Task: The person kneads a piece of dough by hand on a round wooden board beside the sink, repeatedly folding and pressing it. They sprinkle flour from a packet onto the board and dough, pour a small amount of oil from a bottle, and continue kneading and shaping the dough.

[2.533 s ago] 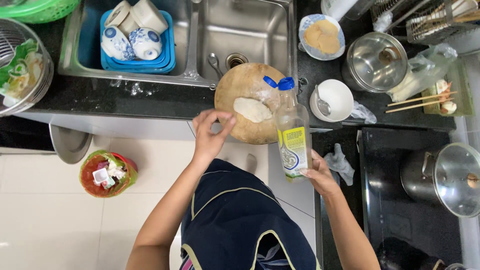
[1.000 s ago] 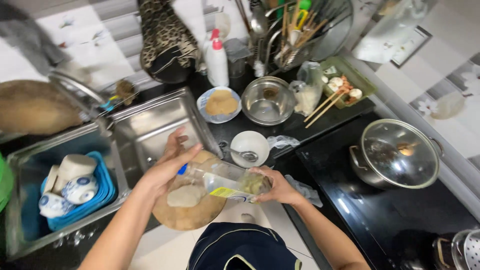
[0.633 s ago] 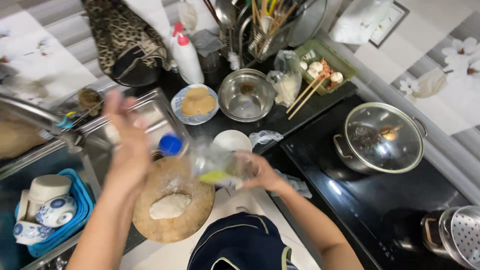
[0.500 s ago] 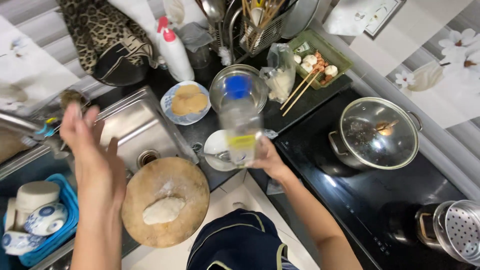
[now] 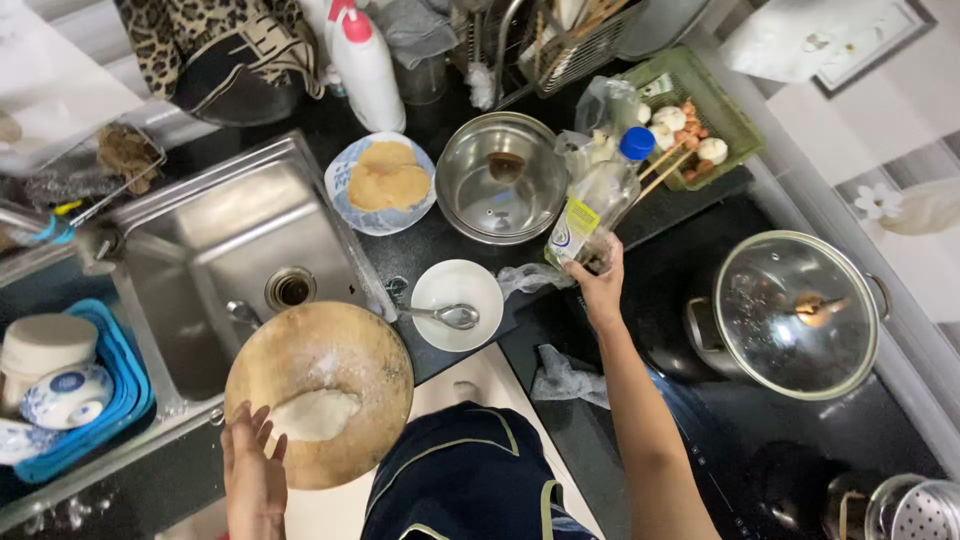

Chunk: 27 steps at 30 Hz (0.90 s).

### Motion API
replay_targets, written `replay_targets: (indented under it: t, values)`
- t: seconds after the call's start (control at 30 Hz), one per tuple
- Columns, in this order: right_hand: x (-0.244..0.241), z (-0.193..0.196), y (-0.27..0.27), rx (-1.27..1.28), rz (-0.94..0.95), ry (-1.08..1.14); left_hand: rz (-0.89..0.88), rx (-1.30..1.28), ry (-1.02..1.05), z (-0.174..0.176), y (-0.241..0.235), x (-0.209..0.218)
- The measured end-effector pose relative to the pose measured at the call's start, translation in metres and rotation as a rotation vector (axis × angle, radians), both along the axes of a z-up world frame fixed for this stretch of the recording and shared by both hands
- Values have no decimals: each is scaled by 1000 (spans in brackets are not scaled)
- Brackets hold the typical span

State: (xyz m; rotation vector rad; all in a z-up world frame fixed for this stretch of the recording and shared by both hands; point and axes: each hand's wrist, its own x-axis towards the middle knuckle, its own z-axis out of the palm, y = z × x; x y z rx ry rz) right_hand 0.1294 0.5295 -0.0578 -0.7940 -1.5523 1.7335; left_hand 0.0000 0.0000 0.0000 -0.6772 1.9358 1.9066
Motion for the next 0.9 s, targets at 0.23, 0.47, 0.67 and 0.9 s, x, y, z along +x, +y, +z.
replay_targets:
  t: [0.23,0.47,0.67,0.9]
  values:
    - [-6,-54,12,532,-114,-160,275,-39,101,-62,-58,48]
    - [28,-32,6,1154,-288,-516,308,-136,276,-90,-75,81]
    - [3,88,-199,948,74,-240,-50,-1088,510,-105,-63,99]
    - [-67,31,-342,759,956,-124,-33,-993,408,-62,-41,101]
